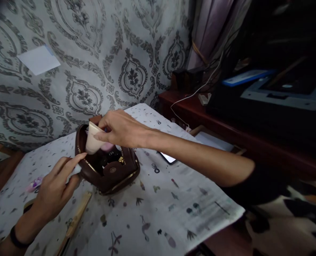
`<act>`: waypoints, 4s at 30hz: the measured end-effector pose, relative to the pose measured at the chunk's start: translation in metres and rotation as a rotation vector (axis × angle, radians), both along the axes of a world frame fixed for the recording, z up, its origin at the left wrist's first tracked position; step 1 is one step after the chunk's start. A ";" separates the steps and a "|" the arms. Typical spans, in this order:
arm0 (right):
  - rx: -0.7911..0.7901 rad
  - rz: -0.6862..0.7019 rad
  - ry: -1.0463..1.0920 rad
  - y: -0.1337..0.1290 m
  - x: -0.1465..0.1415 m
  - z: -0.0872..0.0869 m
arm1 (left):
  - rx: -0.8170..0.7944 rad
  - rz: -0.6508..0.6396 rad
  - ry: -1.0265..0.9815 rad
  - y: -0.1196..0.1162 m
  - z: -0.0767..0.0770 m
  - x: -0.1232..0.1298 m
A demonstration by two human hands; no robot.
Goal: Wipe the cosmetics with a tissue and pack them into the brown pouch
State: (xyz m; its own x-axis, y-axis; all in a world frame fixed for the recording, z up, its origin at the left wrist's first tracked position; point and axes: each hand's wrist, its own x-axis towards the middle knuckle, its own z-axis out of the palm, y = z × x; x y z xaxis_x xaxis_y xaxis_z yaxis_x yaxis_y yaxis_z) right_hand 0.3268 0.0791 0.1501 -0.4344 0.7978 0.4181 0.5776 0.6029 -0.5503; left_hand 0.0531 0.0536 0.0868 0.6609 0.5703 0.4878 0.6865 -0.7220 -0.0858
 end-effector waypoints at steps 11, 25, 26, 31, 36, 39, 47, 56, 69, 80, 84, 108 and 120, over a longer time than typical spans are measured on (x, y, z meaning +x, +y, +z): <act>-0.159 0.011 -0.394 0.031 -0.050 -0.003 | -0.038 0.013 -0.022 -0.002 -0.001 0.001; -0.074 -0.096 -0.526 0.026 -0.059 -0.010 | -0.078 0.035 -0.023 -0.005 -0.009 -0.005; -0.068 -0.100 -0.520 0.024 -0.058 -0.009 | -0.085 0.033 -0.043 -0.006 -0.010 -0.006; -0.004 -0.182 -0.397 0.003 -0.048 0.000 | -0.142 0.106 -0.151 -0.018 -0.018 -0.023; 0.096 0.033 -0.051 -0.042 -0.040 -0.014 | -0.246 0.259 -0.227 -0.031 -0.045 -0.053; 0.006 0.335 0.154 -0.071 -0.049 -0.045 | -0.351 0.344 -0.222 -0.043 -0.067 -0.068; -0.533 0.314 0.208 -0.099 -0.112 -0.132 | -0.367 0.469 -0.026 -0.072 -0.093 -0.073; -1.092 0.065 0.513 -0.086 -0.152 -0.159 | -0.418 0.342 -0.182 -0.073 -0.103 -0.082; -1.107 0.284 1.098 -0.092 -0.165 -0.168 | -0.616 0.256 -0.436 -0.102 -0.077 -0.069; -1.110 0.193 1.308 -0.091 -0.164 -0.168 | -0.604 0.275 -0.382 -0.150 -0.086 -0.097; -1.138 0.225 1.302 -0.092 -0.165 -0.166 | -0.636 0.273 -0.454 -0.159 -0.086 -0.107; -0.763 0.306 0.894 -0.084 -0.182 -0.162 | -0.604 0.423 -1.024 -0.107 -0.077 -0.083; -0.411 0.218 0.397 -0.098 -0.180 -0.170 | -0.889 0.303 -1.317 -0.110 -0.099 -0.045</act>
